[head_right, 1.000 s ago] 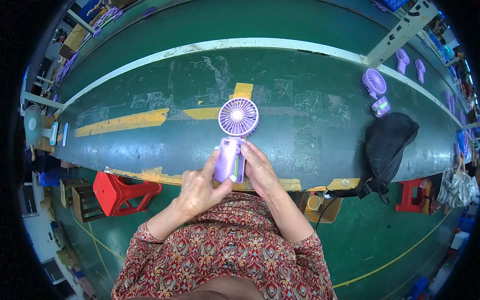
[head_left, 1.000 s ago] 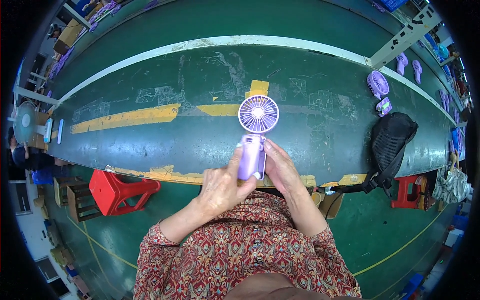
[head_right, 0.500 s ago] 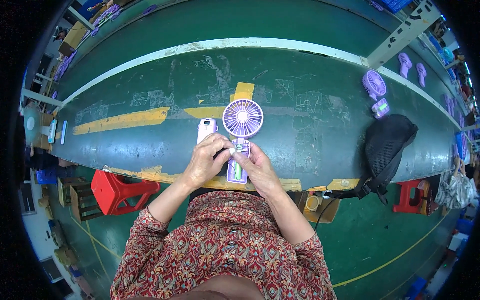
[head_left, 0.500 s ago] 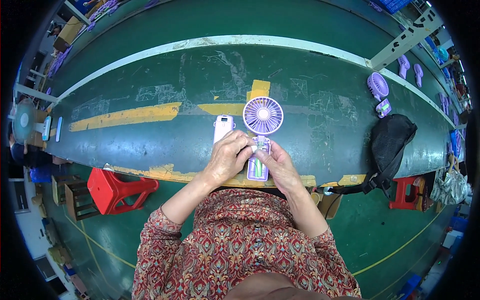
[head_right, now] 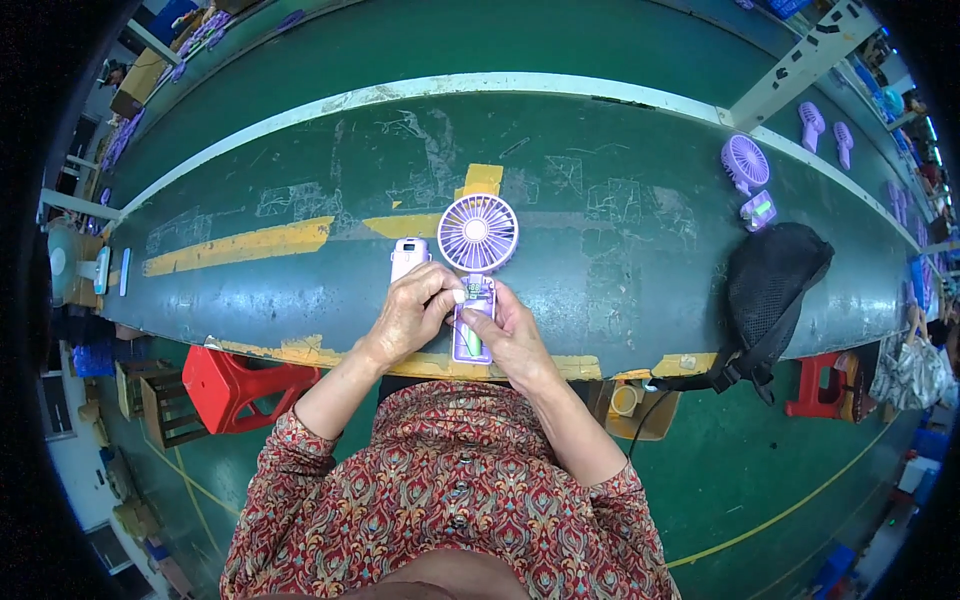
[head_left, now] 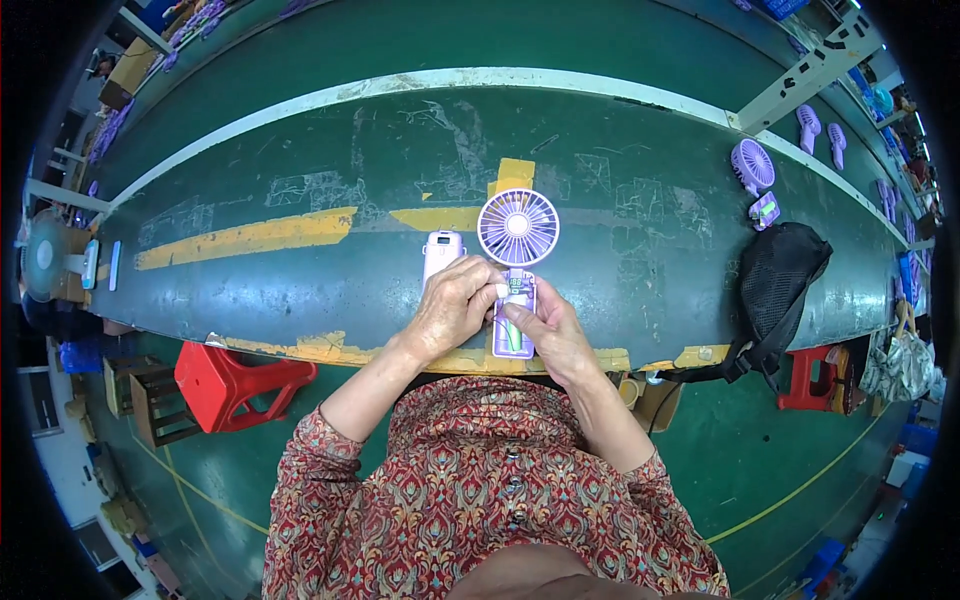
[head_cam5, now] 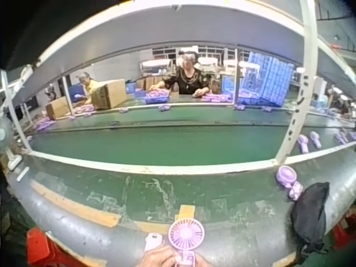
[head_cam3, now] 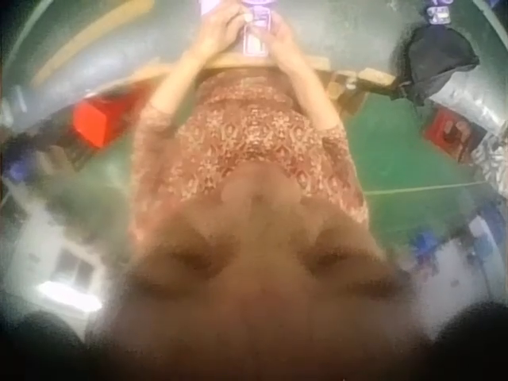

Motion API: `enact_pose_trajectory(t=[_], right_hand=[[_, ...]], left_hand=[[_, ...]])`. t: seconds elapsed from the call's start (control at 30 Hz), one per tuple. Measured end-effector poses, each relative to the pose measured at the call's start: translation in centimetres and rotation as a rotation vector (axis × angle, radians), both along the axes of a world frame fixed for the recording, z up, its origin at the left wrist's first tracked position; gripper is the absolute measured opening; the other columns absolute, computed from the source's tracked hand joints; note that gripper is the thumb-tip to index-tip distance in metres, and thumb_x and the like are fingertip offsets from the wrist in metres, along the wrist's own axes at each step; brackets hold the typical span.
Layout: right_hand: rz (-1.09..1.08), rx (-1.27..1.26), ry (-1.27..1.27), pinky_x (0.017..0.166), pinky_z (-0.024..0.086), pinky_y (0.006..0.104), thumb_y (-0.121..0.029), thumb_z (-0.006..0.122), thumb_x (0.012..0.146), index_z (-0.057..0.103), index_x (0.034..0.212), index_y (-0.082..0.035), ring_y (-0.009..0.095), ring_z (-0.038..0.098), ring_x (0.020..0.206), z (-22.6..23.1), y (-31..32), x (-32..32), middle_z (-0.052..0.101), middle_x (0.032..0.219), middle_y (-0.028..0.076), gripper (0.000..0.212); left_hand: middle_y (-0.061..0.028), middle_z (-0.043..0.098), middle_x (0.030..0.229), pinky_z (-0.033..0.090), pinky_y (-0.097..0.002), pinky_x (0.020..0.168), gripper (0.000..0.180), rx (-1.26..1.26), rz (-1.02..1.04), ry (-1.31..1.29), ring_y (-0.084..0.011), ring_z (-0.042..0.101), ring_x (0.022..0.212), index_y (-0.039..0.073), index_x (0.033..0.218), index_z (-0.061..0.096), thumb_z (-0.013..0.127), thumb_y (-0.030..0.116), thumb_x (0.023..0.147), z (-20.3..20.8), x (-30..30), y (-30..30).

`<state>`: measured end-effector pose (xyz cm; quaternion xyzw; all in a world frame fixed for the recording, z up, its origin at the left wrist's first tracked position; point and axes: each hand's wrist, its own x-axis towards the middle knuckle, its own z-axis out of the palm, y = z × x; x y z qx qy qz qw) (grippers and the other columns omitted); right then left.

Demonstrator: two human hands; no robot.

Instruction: The person assembles portable electric fans by positioning internal wires and batteries into the plastic handle housings, snapping cover pieces onto the handles by hand, and placing the assembled fans onto the conveyor belt.

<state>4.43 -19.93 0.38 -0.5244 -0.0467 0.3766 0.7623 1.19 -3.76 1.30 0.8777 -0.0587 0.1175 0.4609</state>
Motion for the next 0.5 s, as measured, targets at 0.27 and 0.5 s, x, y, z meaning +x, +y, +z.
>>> enact_pose_trajectory(t=[0.27,0.5], right_hand=[[0.009,-0.019,0.007,0.083,0.047,0.0255,-0.004,0.054,0.089,0.042,0.124,-0.001,0.011,0.057,0.094,0.38,-0.08,0.04,0.058,0.106,0.005,0.037],[-0.013,0.002,0.062,0.086,0.044,0.0245,-0.018,0.043,0.096,0.045,0.123,-0.001,0.009,0.053,0.098,0.06,-0.04,0.03,0.056,0.108,0.005,0.031]], left_hand=[[-0.0111,0.056,0.073,0.046,-0.0365,0.063,0.004,-0.067,0.006,0.06,-0.0275,0.057,0.069,0.0,0.081,0.057,0.059,0.002,0.078,0.01,-0.09,-0.05],[-0.0102,0.057,0.079,0.047,-0.0299,0.063,0.005,-0.035,-0.012,0.122,-0.0179,0.058,0.07,-0.003,0.084,0.057,0.058,0.0,0.082,0.42,-0.38,0.15]])
